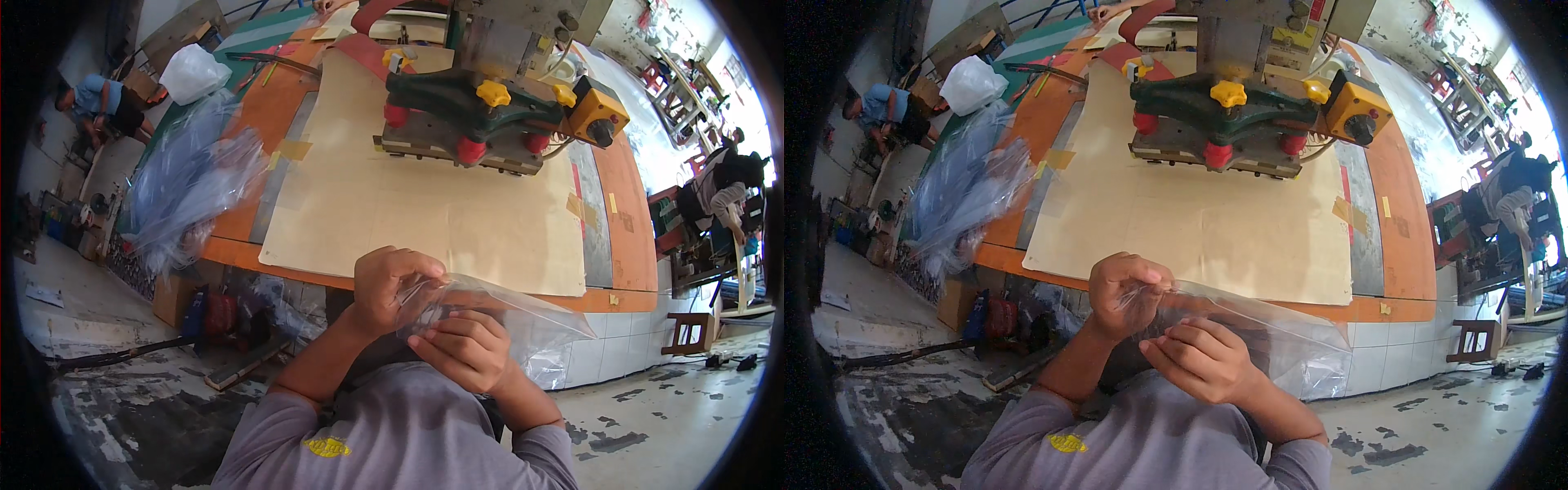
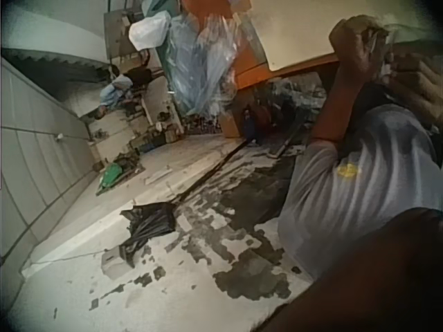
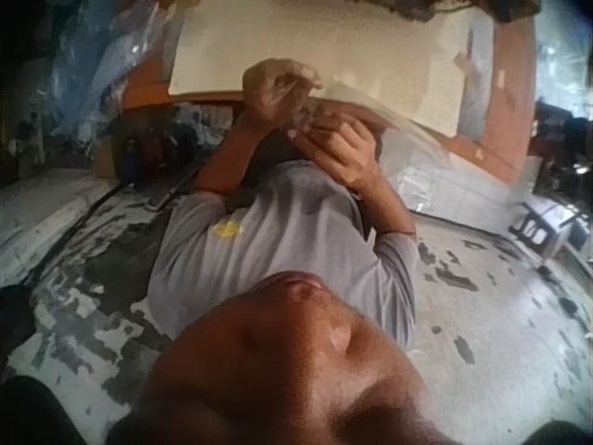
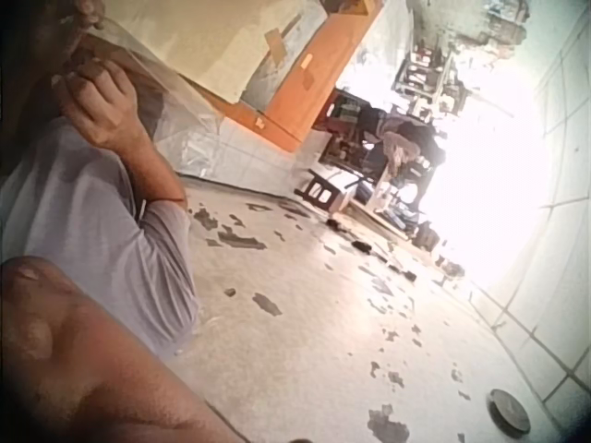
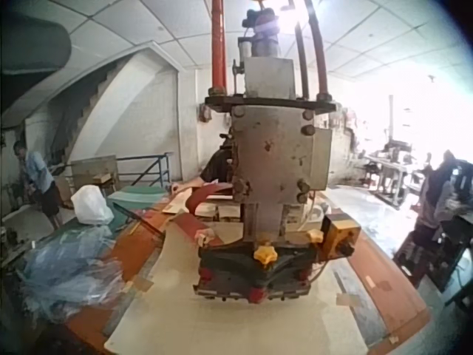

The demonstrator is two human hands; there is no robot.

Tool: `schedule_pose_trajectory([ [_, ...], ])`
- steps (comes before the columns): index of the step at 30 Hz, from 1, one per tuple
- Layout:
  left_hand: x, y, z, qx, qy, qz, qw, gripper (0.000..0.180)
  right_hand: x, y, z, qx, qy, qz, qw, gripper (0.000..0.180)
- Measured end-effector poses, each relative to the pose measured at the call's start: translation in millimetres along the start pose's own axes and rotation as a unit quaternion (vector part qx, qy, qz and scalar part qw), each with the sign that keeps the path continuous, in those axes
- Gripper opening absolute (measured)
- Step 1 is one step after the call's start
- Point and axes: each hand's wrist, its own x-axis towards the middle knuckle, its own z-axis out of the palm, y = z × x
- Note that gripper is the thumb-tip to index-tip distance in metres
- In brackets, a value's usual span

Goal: The person aligns the open end of a transparent plastic bag on a workspace beneath a thermal sealing machine and presses the machine head down to seal it, repeating this with a second bag.

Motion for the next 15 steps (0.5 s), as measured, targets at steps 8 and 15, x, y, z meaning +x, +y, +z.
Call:
schedule_pose_trajectory([
  [8,10,14,-3,-0.001,-0.043,-0.009,0.999,0.015,0,-2,0,0.010,0.020,0.002,1.000,0.025],
  [15,14,28,4,-0.052,-0.005,-0.167,0.985,0.009,2,-4,-2,-0.004,0.040,0.025,0.999,0.029],
])
